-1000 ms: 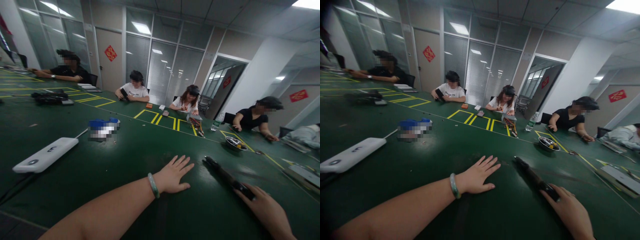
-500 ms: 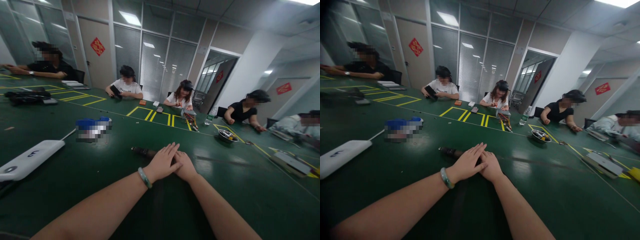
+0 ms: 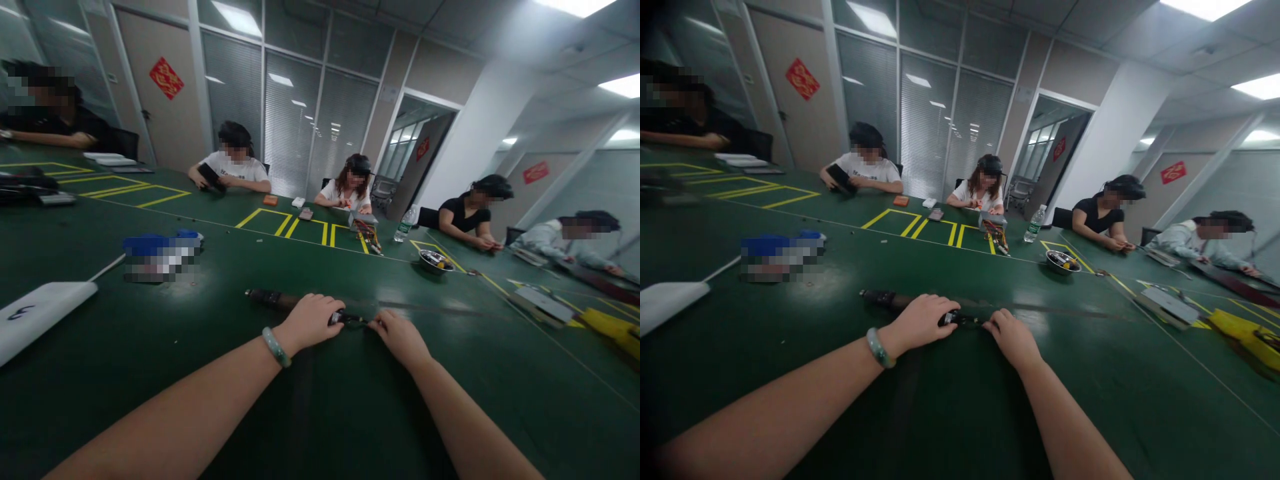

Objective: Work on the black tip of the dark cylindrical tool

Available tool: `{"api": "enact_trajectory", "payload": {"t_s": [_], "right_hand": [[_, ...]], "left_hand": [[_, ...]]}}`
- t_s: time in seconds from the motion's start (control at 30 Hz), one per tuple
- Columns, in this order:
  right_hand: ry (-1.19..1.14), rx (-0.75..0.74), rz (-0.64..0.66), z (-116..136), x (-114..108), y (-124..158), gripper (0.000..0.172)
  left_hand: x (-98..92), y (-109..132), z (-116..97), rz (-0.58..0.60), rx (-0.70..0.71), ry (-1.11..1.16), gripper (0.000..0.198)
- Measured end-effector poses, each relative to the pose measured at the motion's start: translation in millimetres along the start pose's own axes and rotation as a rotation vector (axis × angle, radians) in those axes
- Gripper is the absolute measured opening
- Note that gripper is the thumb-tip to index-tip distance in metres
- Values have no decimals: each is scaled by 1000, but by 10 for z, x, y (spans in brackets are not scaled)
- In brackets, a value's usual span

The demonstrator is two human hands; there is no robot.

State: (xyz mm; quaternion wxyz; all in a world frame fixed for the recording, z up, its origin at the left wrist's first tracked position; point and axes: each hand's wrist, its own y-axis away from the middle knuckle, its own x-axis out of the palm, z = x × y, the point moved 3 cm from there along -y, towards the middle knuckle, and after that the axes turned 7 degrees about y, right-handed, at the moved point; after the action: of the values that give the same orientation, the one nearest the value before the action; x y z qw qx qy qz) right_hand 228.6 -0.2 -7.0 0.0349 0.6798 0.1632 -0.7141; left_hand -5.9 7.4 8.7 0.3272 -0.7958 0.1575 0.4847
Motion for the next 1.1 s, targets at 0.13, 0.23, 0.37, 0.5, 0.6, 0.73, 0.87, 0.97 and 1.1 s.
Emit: {"api": "enact_trajectory", "payload": {"t_s": [0.13,0.23,0.37,0.5,0.6,0.73,0.87,0.97,1.1], "right_hand": [[-106,-61,-22,-74,-40,-226,18],[-149,44,-33,-116,-35,-285,24],[-155,153,81,-235,-73,-179,36],[-120,154,250,-375,-195,-15,39],[-111,127,294,-394,-293,51,29],[-41,155,268,-338,-363,75,14],[-64,178,226,-288,-358,62,15],[-186,177,197,-257,-323,33,15],[-321,204,180,-164,-254,-6,15]], "left_hand": [[-51,22,-47,18,2,-4,27],[-59,37,-83,9,-2,-22,25],[4,17,-155,-14,60,20,29],[88,-28,-168,16,63,22,18],[111,-47,-148,19,57,13,13],[113,-61,-142,1,77,-10,10],[111,-75,-157,-7,115,-32,7],[112,-82,-158,-13,121,-37,8],[112,-88,-153,-20,122,-33,9]]}}
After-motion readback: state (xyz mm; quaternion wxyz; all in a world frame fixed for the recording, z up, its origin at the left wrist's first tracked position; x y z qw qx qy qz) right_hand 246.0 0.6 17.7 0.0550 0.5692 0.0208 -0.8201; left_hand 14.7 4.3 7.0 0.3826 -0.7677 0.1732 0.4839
